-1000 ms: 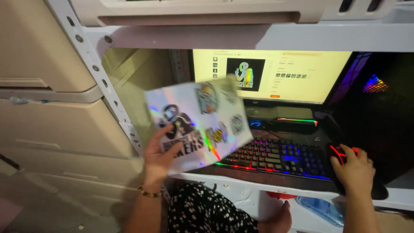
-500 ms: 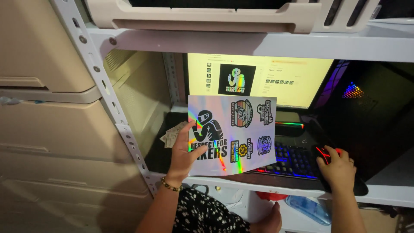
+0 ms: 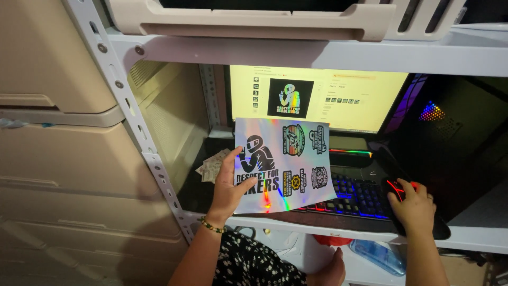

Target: A person is using a computer to browse and select graphic designs on a website, while holding a physical sheet of printed stickers for comparison.

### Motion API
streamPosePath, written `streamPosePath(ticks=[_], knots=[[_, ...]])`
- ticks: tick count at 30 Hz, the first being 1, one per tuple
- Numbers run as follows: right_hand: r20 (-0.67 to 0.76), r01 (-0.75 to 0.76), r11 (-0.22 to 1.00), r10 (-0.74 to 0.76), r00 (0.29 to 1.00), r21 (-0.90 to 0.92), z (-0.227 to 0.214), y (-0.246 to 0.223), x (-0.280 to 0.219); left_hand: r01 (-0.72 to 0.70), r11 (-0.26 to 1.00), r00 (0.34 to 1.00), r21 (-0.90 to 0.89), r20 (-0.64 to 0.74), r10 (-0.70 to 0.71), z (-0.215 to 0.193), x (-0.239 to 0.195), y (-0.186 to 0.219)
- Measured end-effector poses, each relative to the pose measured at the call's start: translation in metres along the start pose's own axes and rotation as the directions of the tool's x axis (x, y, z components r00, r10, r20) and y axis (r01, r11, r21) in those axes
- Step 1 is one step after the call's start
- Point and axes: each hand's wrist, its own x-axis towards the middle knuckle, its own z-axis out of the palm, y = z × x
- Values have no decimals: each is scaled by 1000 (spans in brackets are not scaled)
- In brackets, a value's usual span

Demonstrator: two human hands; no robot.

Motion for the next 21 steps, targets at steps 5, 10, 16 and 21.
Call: streamPosePath(ticks=[5,10,16,21], knots=[[32,-20,1000,20,999,22,-8,-5,-1,-4,998,1000,63,-7,4,-1,1,-7],[26,-16,1000,15,1000,16,-10,-7,-1,-32,987,999,156,-18,36,1,2,-11],[19,-14,1000,14,1000,24,-8,-5,-1,-23,984,999,176,-30,28,5,3,-5],[21,-5,1000,5,1000,-4,-6,-4,-1,-2,992,1000,128,-24,6,4,3,-3]])
